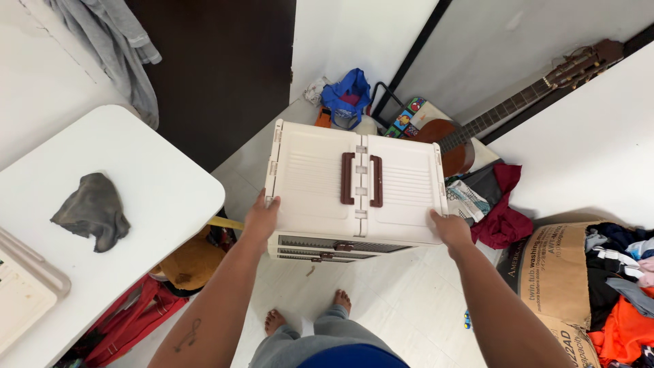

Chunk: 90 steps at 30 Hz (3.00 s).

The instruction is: The person disassembles and reassembles a stack of white plastic storage cubes. They remove the top lid, detach the top cube, place it on a nearby table, then remove the second cube and place it on the table as well. They then reassemble the cubes by placing them back on the stack and closing the lids.

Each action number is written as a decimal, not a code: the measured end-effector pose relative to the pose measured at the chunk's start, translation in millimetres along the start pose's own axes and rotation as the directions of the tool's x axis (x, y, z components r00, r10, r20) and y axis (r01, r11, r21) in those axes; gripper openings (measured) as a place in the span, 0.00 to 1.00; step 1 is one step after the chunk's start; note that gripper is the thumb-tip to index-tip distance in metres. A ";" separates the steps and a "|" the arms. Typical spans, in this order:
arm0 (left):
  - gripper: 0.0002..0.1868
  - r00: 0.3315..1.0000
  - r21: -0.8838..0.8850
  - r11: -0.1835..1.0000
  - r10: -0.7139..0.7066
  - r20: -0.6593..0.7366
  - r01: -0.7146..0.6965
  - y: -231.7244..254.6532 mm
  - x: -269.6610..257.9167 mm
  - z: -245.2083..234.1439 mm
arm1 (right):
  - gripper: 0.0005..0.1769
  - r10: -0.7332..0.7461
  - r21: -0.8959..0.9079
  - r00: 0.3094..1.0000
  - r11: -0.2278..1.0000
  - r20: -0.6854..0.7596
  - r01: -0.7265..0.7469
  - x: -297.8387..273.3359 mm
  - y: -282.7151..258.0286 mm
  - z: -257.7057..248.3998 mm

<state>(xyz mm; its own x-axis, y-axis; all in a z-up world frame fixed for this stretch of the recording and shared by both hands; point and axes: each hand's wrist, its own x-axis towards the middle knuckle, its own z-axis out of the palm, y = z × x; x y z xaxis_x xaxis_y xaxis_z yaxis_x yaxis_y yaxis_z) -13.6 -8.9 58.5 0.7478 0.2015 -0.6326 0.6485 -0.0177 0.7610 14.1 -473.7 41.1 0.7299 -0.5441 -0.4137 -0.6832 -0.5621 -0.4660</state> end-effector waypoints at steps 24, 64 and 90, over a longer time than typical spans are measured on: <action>0.30 1.000 -0.160 0.987 0.000 0.015 0.002 20.0 -8.0 -2.0 | 0.45 0.068 0.349 0.983 0.929 0.173 -0.126 -5.8 -16.6 -18.8; 0.48 0.996 -0.127 0.987 -0.092 0.020 0.094 52.1 21.2 -9.4 | 0.45 -0.214 0.735 0.960 0.678 0.183 0.011 -23.9 -45.0 -54.6; 0.44 0.843 -0.452 0.873 -0.094 -0.529 -0.186 -33.9 -169.2 -139.8 | 0.37 -0.664 0.790 0.441 0.572 0.604 -0.222 -61.6 -188.5 36.4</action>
<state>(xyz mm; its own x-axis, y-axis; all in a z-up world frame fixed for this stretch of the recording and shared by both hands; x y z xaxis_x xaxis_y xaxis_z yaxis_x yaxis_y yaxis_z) -182.0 94.5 160.0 0.4941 0.6898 -0.5291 0.3630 0.3893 0.8466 98.8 -311.6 126.0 0.7878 0.5098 -0.3456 -0.5361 0.2912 -0.7924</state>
